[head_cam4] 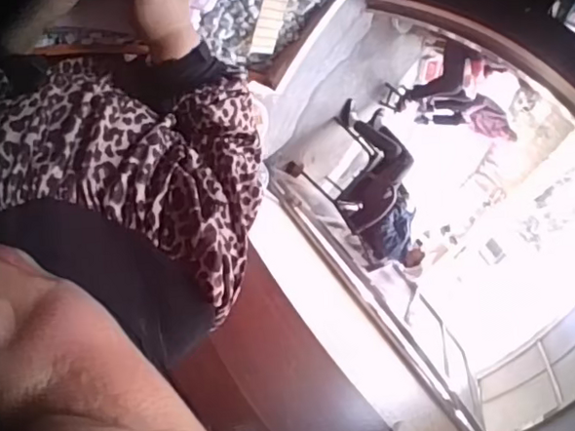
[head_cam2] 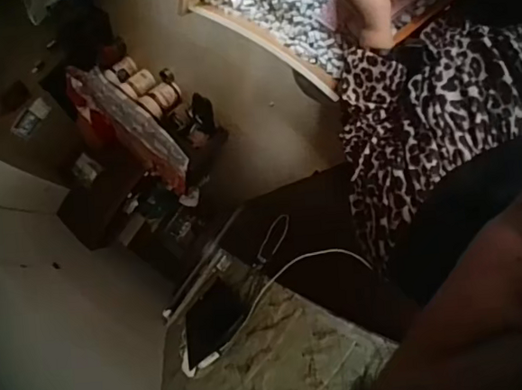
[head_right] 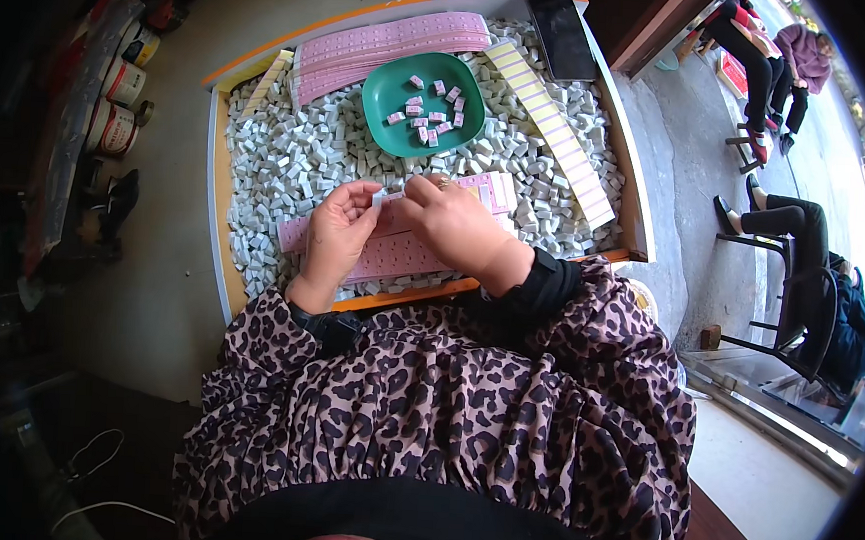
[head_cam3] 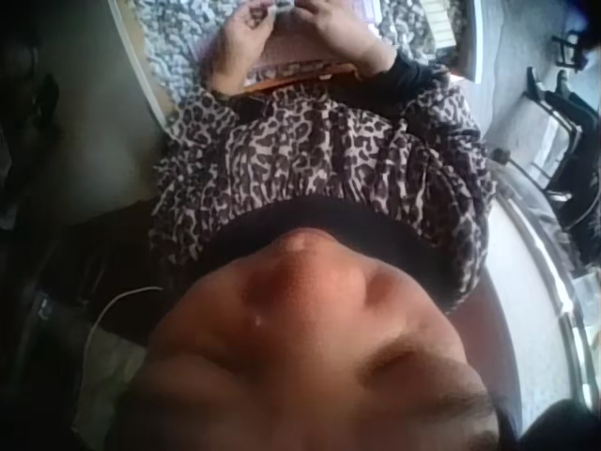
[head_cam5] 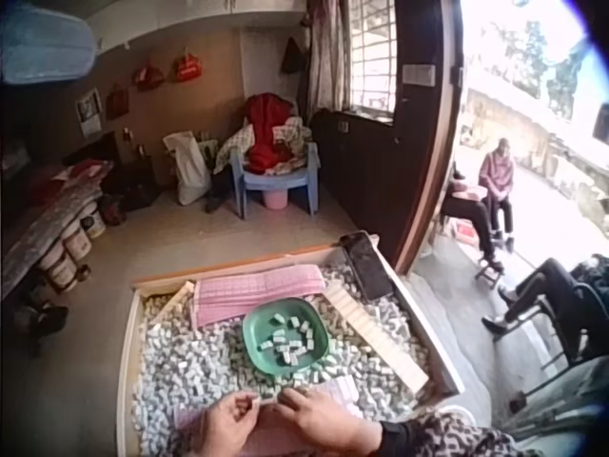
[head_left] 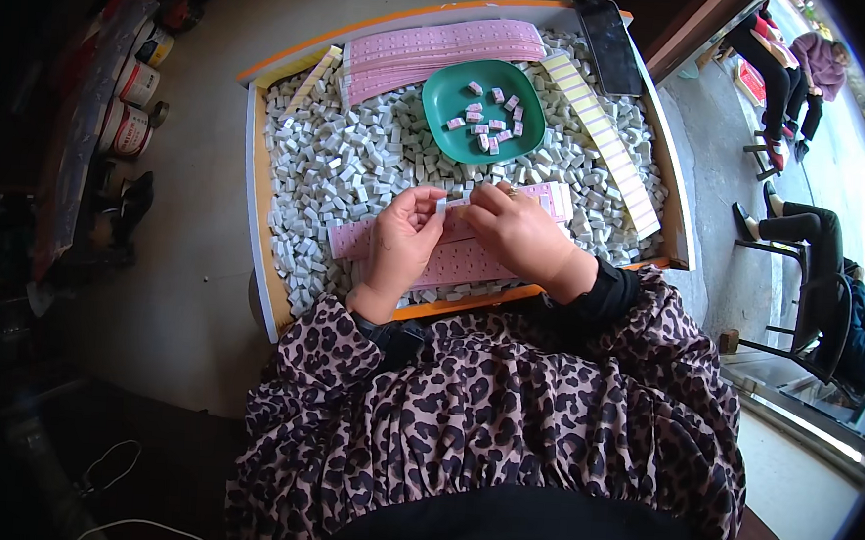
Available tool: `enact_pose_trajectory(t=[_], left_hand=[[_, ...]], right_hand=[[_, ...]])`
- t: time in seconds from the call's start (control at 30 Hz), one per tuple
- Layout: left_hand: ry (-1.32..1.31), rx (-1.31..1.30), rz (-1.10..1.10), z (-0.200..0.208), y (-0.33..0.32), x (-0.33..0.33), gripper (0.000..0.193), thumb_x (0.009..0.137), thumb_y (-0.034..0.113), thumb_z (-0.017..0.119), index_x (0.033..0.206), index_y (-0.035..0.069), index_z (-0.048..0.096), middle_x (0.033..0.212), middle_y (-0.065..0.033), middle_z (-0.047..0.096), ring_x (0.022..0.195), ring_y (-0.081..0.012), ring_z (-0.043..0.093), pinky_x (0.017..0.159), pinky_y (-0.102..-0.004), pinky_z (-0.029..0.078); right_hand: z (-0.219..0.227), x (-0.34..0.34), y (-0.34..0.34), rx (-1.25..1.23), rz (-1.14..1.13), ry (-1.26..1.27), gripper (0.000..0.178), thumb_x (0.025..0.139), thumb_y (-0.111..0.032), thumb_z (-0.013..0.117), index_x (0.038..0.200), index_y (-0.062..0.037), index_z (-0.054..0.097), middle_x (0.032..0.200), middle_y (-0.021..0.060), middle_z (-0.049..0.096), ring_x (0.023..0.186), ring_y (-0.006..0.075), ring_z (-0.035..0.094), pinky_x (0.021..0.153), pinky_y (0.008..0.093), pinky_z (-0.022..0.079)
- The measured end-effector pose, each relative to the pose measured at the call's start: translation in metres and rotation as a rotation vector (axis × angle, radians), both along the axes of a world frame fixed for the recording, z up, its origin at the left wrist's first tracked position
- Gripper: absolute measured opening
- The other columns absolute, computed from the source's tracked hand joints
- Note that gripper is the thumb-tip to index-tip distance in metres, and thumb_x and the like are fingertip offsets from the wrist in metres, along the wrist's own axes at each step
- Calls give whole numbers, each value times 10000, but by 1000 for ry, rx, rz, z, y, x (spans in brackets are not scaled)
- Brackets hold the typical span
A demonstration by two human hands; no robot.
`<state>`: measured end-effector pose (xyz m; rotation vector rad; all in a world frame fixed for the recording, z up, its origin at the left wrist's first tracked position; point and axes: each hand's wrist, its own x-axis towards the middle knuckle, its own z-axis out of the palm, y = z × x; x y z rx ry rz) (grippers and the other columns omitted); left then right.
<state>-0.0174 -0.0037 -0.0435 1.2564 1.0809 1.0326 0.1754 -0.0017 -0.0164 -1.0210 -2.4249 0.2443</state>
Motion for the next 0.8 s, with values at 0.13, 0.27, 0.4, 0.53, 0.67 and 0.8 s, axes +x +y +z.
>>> enact_pose_trajectory(t=[0.13, 0.27, 0.4, 0.53, 0.67, 0.8], left_hand=[[-13, -33, -9, 4, -1, 1, 252, 873, -70, 573, 1121, -31, 559, 960, -45, 616, 815, -80, 603, 737, -206, 515], [-91, -82, -26, 12, -3, 5, 268, 867, -80, 567, 1131, -36, 552, 970, -57, 620, 836, -93, 610, 778, -228, 521], [-192, -71, -21, 27, -7, 15, 269, 869, -84, 562, 1134, -39, 554, 983, -66, 622, 861, -102, 611, 797, -236, 517], [-215, -42, -23, 39, -11, 18, 263, 878, -75, 556, 1139, -41, 555, 1001, -72, 624, 888, -108, 611, 809, -244, 514], [-244, -28, -15, 41, -11, 18, 249, 872, -74, 563, 1119, -39, 574, 975, -64, 634, 837, -89, 619, 756, -209, 518], [-270, -18, -19, 41, -13, 17, 240, 881, -74, 548, 1117, -43, 575, 985, -68, 635, 846, -93, 621, 768, -214, 519]], right_hand=[[-7, 11, -5, -207, 22, 282, 196, 788, 20, 627, 956, -17, 532, 882, 101, 565, 799, 239, 603, 731, 309, 505], [-9, 12, -11, -858, -255, 1085, 177, 820, 62, 625, 902, -19, 491, 904, 62, 563, 786, 140, 589, 739, 253, 488], [0, 2, -12, -878, -198, 1149, 204, 848, 42, 633, 850, -40, 446, 886, 19, 532, 808, 68, 537, 728, 219, 465], [4, -7, -12, -924, -165, 1198, 270, 825, 49, 660, 823, -59, 413, 842, 6, 519, 773, 65, 519, 712, 208, 458], [7, -12, -12, -952, -179, 1170, 283, 829, 46, 658, 819, -67, 399, 798, -6, 500, 746, 57, 500, 696, 203, 451], [7, -14, -13, -941, -194, 1167, 285, 828, 42, 663, 816, -70, 401, 776, -13, 490, 725, 50, 484, 680, 200, 444]])
